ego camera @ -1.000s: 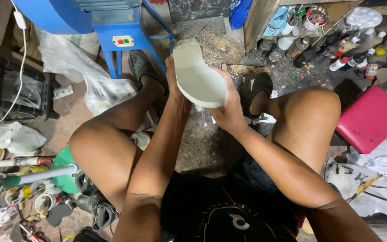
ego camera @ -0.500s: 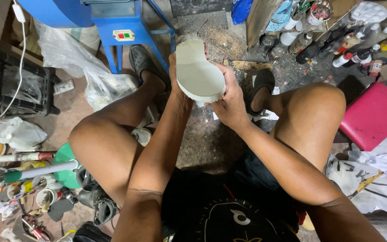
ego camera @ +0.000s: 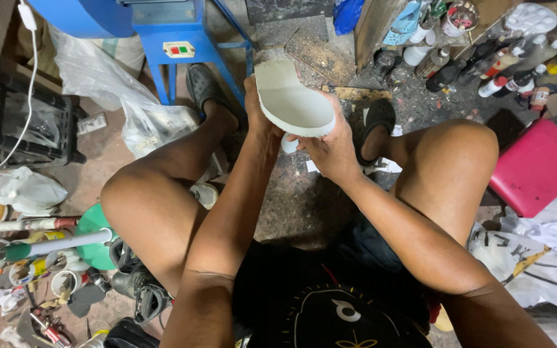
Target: The person sands the edge of a white shoe sole using a rotating grinding machine, turning and tilting the sole to reach all sections of the perimeter.
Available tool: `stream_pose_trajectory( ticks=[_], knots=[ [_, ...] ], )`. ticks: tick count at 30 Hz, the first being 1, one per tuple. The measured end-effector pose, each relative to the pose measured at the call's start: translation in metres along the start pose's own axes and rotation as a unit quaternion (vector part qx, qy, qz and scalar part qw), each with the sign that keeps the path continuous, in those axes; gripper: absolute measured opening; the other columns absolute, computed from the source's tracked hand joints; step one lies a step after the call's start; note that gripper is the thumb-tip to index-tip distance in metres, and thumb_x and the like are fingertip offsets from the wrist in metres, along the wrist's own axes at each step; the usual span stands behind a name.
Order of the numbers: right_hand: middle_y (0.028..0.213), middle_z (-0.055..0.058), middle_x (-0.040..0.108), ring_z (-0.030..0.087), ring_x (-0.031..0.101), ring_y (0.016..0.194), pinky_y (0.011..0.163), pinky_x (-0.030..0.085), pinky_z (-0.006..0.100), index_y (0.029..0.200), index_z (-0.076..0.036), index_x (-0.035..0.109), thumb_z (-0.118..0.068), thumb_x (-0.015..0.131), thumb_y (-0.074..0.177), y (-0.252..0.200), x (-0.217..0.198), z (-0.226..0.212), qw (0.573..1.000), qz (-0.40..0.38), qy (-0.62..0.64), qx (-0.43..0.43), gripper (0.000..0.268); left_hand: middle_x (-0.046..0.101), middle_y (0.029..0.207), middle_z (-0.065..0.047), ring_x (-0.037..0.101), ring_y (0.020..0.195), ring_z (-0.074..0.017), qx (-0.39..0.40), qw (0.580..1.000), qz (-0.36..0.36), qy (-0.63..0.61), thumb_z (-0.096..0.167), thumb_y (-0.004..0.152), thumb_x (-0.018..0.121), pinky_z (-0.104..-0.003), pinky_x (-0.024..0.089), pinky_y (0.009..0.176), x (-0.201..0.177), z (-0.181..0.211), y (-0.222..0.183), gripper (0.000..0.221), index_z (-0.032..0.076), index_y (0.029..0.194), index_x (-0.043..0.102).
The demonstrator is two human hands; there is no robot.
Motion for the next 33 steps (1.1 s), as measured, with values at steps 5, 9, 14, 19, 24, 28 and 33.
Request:
stream_pose_trajectory(
  ticks=[5,9,14,19,24,28,33],
  knots=[
    [0.111,0.008,0.067,0.014,0.072,0.093,0.071,0.059,0.024,0.145,0.000,0.039,0.007,0.064,0.102,0.000,-0.003,0.007,0.995,-0.004,0.091,0.048,0.051,0.067,0.102,-0.012,0.066,0.086,-0.0256,-0.013,0.987,0.156,-0.031,0.044,0.102,0.043,-0.039,0.057,0.068,-0.015,-0.002,0.010,0.048,0.002,0.116,0.062],
    [0.111,0.009,0.067,0.014,0.071,0.095,0.073,0.058,0.024,0.147,0.000,0.039,0.009,0.064,0.101,-0.002,-0.002,0.006,0.995,-0.015,0.100,0.011,0.053,0.066,0.100,-0.013,0.066,0.085,-0.0254,0.009,0.988,0.155,0.027,0.049,0.102,0.044,-0.038,0.057,0.068,-0.014,0.002,0.009,0.052,0.002,0.116,0.062],
    [0.124,0.012,0.059,0.020,0.067,0.103,0.081,0.057,0.032,0.143,0.000,0.043,0.003,0.064,0.100,-0.001,-0.005,-0.003,0.998,0.002,0.003,-0.062,0.048,0.070,0.108,-0.018,0.070,0.089,-0.0263,-0.021,0.997,0.075,0.023,0.045,0.103,0.027,-0.038,0.060,0.074,0.004,0.011,-0.003,0.059,0.001,0.122,0.062],
    [0.130,0.016,0.057,0.017,0.061,0.115,0.102,0.053,0.031,0.138,0.004,0.050,-0.019,0.063,0.114,0.001,-0.005,0.023,0.971,-0.003,0.238,0.021,0.036,0.071,0.108,-0.020,0.070,0.091,-0.0282,0.003,0.999,0.018,0.029,0.044,0.106,0.024,-0.039,0.059,0.078,0.013,0.019,-0.005,0.062,-0.003,0.122,0.062],
    [0.125,0.028,0.067,0.032,0.065,0.089,0.065,0.050,0.037,0.143,0.002,0.052,-0.056,0.043,0.105,-0.006,-0.005,0.034,0.887,-0.105,0.388,0.227,0.070,0.066,0.115,-0.016,0.068,0.097,-0.0251,0.005,0.999,0.037,0.014,0.045,0.108,0.037,-0.038,0.059,0.084,-0.005,0.003,0.008,0.053,0.000,0.127,0.056],
    [0.128,0.025,0.066,0.038,0.069,0.111,0.075,0.057,0.046,0.146,-0.002,0.051,-0.074,0.027,0.098,-0.001,-0.009,0.013,0.783,-0.064,0.563,0.255,0.090,0.067,0.117,-0.019,0.069,0.098,-0.0264,0.037,0.992,0.017,0.122,0.044,0.107,0.041,-0.036,0.061,0.081,-0.011,0.005,0.015,0.052,-0.001,0.130,0.054],
    [0.141,0.026,0.061,0.040,0.065,0.120,0.096,0.056,0.052,0.154,-0.005,0.044,-0.076,0.026,0.094,0.000,-0.005,-0.009,0.781,-0.121,0.540,0.288,0.095,0.061,0.137,-0.020,0.068,0.113,-0.0258,0.109,0.976,-0.147,0.120,0.034,0.107,0.047,-0.038,0.061,0.094,0.031,0.034,-0.006,0.052,0.003,0.149,0.042]
  ],
)
Point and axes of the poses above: each hand's wrist, its own y-axis towards the middle knuckle, its own x-axis out of the palm, z = x × y, the point moved 3 cm from there along y, towards the middle knuckle
